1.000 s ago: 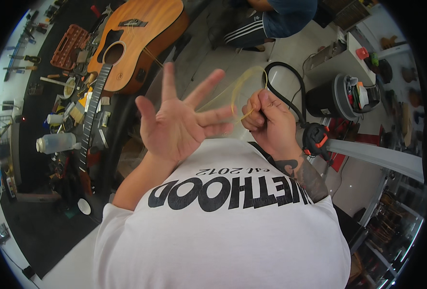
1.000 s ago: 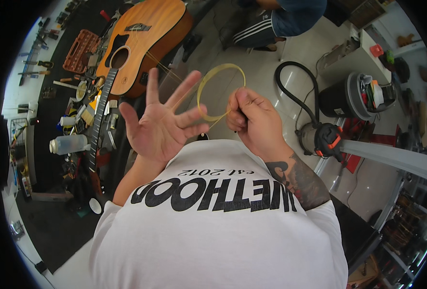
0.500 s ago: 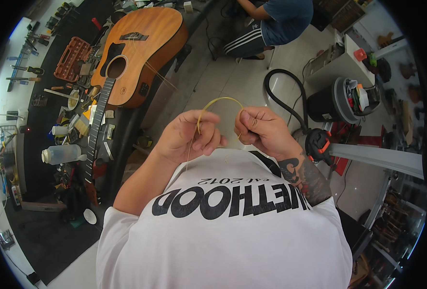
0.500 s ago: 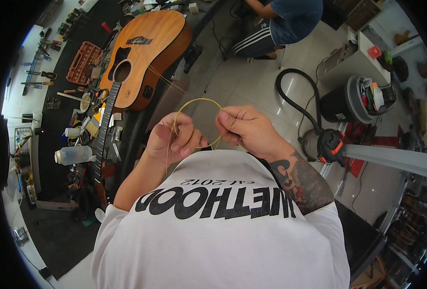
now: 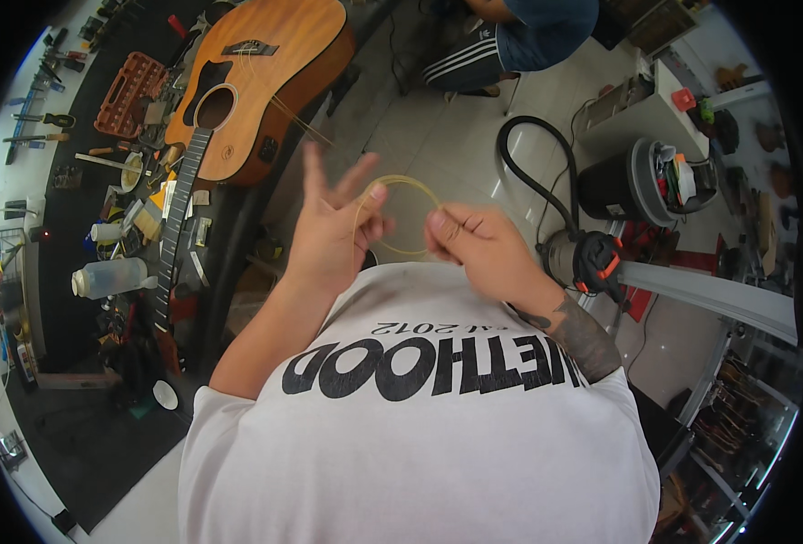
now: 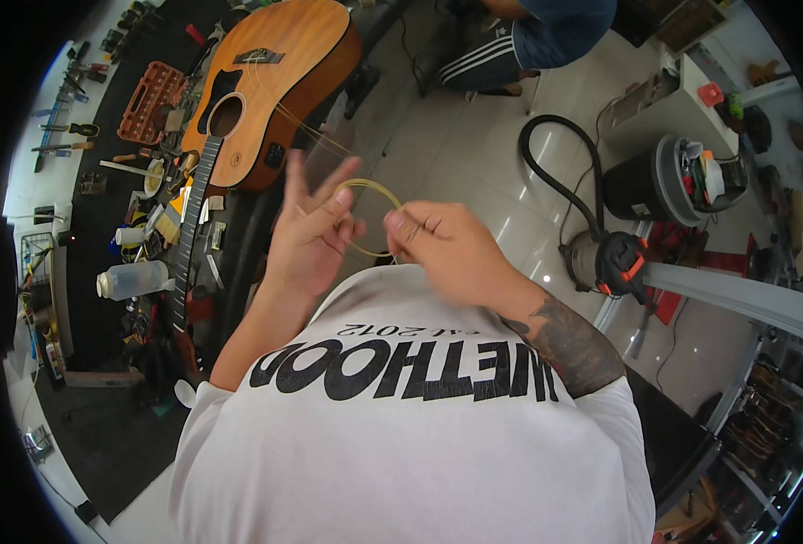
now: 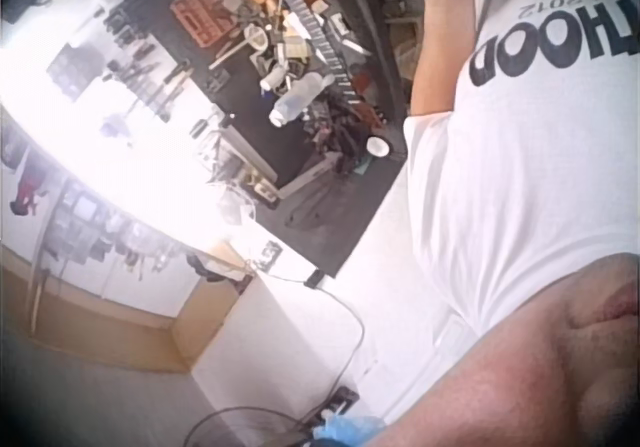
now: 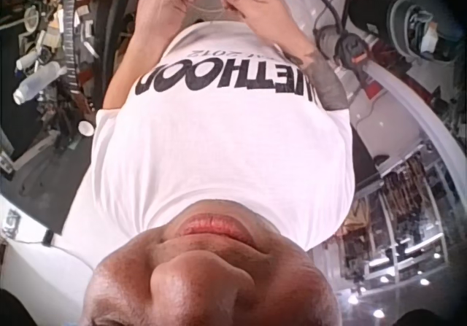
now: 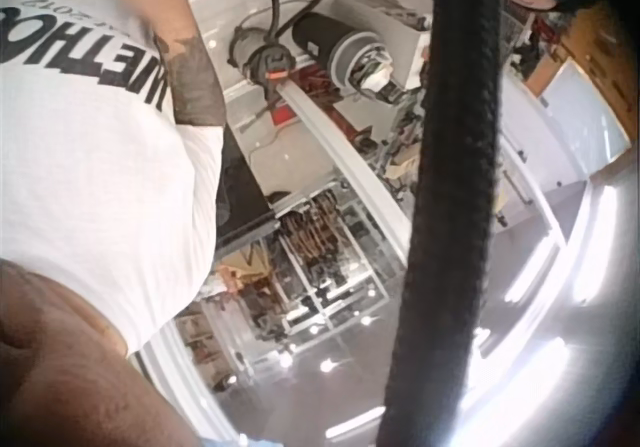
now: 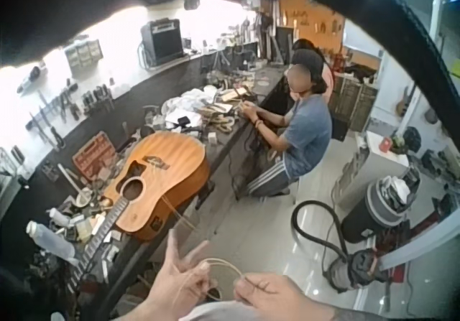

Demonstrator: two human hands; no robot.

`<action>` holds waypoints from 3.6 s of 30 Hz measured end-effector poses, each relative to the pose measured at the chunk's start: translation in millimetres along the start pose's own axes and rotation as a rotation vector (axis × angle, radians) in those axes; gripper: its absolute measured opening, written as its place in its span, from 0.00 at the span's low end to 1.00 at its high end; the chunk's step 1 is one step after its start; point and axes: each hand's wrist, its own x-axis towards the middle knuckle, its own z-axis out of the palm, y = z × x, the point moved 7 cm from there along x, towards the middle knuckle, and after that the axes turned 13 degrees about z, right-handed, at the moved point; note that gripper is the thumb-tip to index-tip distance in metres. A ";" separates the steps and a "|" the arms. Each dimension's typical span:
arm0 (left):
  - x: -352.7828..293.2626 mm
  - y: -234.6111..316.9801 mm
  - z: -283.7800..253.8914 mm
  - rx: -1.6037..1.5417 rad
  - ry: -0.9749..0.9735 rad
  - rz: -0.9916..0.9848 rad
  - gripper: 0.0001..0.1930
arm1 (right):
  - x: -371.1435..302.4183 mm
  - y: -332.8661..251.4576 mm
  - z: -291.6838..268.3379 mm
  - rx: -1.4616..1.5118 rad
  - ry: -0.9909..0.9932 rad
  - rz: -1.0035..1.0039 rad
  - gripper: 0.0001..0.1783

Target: The person strings an acoustic guitar by hand, threading strings through the bridge, tying knots, and winding them onto the tuning pegs. They handle each string individually, adjusting tension and trimming excess length as needed.

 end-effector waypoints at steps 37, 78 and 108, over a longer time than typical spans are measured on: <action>-27.1 18.6 5.4 0.658 -0.328 -0.046 0.16 | -26.1 -1.1 8.4 -0.154 -0.096 0.057 0.14; -54.2 45.2 5.3 0.830 -0.645 0.090 0.13 | -66.9 -3.2 25.1 -0.477 0.060 -0.138 0.09; -58.6 19.1 -13.8 0.639 -0.696 -0.208 0.15 | -41.7 42.4 38.2 -0.044 0.069 -0.098 0.12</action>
